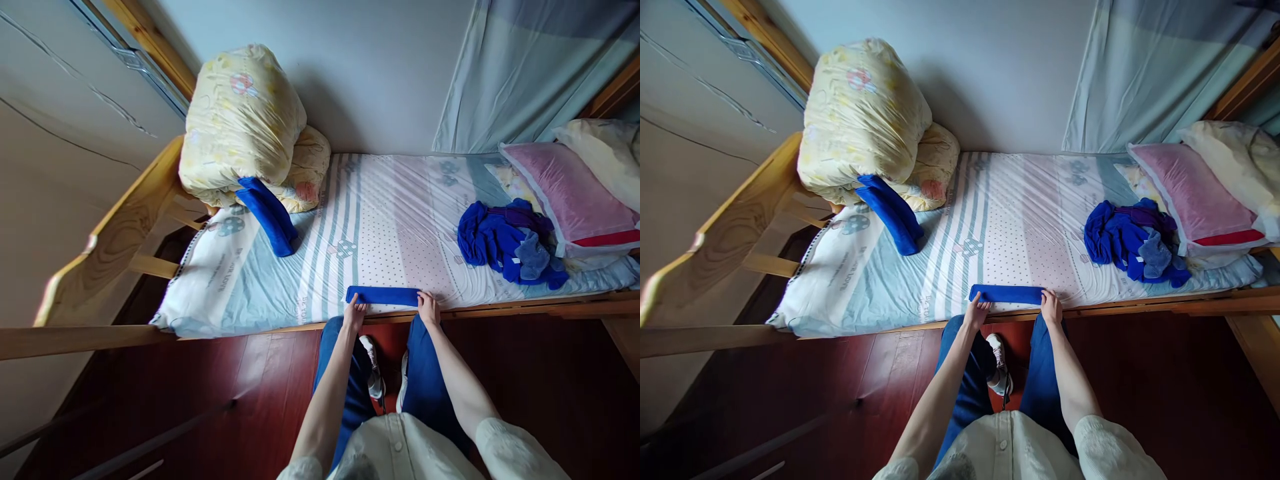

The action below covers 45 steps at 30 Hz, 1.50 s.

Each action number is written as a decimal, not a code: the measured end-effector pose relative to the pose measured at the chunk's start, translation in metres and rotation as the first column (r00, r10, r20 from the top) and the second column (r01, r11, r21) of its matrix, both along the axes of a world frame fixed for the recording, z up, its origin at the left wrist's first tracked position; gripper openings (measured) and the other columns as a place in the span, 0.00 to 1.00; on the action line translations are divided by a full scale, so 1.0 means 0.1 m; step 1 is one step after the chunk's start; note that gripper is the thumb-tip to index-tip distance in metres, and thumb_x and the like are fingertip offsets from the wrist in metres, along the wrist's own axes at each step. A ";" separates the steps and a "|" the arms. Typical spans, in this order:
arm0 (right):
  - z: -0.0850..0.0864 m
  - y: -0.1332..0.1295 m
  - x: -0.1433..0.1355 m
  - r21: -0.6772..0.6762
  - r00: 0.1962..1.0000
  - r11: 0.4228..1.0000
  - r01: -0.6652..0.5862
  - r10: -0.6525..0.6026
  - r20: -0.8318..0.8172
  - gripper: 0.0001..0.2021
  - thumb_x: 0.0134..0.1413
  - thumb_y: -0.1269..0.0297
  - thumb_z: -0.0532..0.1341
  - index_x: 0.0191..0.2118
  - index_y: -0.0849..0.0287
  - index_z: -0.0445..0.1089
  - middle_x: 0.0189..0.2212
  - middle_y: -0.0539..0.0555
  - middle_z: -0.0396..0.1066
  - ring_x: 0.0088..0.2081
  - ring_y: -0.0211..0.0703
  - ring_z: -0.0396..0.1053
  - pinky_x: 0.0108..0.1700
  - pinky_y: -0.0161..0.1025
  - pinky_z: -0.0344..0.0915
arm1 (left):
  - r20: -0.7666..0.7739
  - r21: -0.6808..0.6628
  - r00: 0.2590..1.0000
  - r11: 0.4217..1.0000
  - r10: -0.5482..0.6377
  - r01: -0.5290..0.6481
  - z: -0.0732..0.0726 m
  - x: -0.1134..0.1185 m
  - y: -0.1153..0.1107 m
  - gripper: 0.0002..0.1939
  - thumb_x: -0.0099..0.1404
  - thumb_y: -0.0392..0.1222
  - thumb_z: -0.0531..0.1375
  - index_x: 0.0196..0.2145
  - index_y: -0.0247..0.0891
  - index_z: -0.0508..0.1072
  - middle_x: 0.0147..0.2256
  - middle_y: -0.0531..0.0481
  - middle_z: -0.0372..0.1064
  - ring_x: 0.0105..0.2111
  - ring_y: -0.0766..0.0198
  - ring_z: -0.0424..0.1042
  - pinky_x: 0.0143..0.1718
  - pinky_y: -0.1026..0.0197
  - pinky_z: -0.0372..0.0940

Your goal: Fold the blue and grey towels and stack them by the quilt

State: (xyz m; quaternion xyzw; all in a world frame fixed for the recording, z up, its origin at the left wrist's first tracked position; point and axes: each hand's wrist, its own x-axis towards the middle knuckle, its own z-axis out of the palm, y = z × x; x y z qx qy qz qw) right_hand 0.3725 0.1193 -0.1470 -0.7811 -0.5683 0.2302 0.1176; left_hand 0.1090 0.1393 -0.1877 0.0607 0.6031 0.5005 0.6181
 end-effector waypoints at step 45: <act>1.64 1.95 -3.51 0.357 0.598 0.772 -0.526 0.634 -0.489 0.23 0.48 0.44 0.75 0.35 0.61 0.77 0.30 0.49 0.76 0.35 0.41 0.73 0.43 0.39 0.72 | -0.453 0.244 0.889 0.951 -0.059 0.188 0.44 -1.47 0.79 0.30 0.47 0.42 0.76 0.47 0.33 0.75 0.39 0.45 0.77 0.44 0.49 0.76 0.49 0.49 0.72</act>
